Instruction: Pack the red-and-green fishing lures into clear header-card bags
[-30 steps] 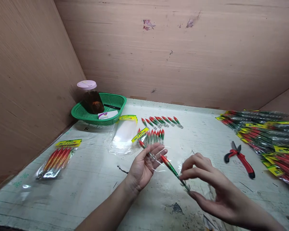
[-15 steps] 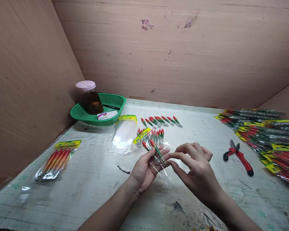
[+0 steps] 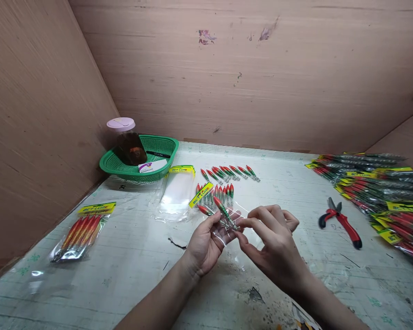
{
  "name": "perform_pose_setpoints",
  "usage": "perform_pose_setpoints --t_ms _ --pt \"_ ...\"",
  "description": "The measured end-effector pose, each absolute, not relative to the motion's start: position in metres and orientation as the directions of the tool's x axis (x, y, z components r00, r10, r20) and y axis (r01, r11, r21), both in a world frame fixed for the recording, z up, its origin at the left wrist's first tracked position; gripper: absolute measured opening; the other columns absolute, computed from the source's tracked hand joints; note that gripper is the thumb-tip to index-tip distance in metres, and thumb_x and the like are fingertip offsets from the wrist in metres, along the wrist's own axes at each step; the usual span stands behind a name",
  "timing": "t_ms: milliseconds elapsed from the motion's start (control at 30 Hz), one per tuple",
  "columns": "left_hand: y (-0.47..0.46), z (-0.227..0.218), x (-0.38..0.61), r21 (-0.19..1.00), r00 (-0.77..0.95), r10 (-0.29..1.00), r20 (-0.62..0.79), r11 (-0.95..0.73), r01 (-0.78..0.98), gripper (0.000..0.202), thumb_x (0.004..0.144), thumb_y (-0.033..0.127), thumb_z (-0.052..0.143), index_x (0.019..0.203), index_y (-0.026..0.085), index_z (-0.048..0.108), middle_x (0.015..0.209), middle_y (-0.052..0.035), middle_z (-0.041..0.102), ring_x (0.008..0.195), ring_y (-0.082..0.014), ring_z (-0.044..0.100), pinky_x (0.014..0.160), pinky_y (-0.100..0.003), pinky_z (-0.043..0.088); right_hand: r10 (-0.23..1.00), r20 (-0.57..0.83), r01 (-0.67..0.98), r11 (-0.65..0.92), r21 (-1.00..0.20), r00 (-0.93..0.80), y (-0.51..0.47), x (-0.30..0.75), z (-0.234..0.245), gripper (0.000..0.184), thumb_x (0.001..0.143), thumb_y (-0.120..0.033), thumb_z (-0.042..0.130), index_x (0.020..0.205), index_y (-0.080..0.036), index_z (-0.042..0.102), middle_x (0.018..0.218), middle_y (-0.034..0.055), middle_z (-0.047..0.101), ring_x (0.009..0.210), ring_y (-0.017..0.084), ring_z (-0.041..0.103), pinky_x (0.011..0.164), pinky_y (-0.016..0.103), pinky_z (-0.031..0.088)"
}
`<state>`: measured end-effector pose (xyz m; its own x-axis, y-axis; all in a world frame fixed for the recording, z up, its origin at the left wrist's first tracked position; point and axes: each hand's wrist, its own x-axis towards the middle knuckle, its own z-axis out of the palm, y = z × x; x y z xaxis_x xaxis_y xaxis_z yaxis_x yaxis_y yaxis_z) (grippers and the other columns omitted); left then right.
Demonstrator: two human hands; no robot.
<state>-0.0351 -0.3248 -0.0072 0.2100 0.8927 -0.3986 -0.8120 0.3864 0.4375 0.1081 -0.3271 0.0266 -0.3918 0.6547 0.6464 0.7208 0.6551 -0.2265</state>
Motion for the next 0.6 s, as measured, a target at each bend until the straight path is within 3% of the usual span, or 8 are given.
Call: perform_pose_setpoints --t_ms 267,433,600 --pt "-0.325 -0.003 -0.035 0.444 0.215 0.899 -0.382 0.382 -0.810 0.025 0.088 0.017 0.047 0.093 0.005 0.068 0.098 -0.0152 0.072 0.091 -0.0244 0.068 0.091 -0.040 0.050 0.645 0.661 0.717 0.659 -0.227 -0.384 -0.328 0.109 0.023 0.007 0.076 -0.017 0.061 0.081 -0.021 0.059 0.076 0.0006 0.059 0.082 0.021 0.049 0.077 0.038 0.023" --pt "-0.326 -0.003 -0.035 0.433 0.221 0.887 -0.405 0.399 -0.808 0.021 0.086 0.017 0.051 0.092 0.005 0.068 0.096 -0.0152 0.072 0.088 -0.0238 0.068 0.091 -0.041 0.051 0.614 0.687 0.744 0.649 -0.159 -0.388 -0.325 0.116 0.025 0.006 0.081 -0.017 0.059 0.084 -0.021 0.061 0.079 0.0020 0.061 0.082 0.020 0.048 0.076 0.039 0.024" --pt "-0.328 -0.006 -0.034 0.448 0.236 0.902 -0.362 0.390 -0.804 0.021 0.083 0.014 0.055 0.098 0.006 0.067 0.097 -0.0139 0.071 0.090 -0.0232 0.067 0.094 -0.044 0.049 0.580 0.717 0.757 0.644 -0.113 -0.386 -0.322 0.113 0.019 0.023 0.086 -0.014 0.057 0.102 -0.028 0.065 0.079 0.0012 0.064 0.083 0.019 0.049 0.077 0.039 0.024"
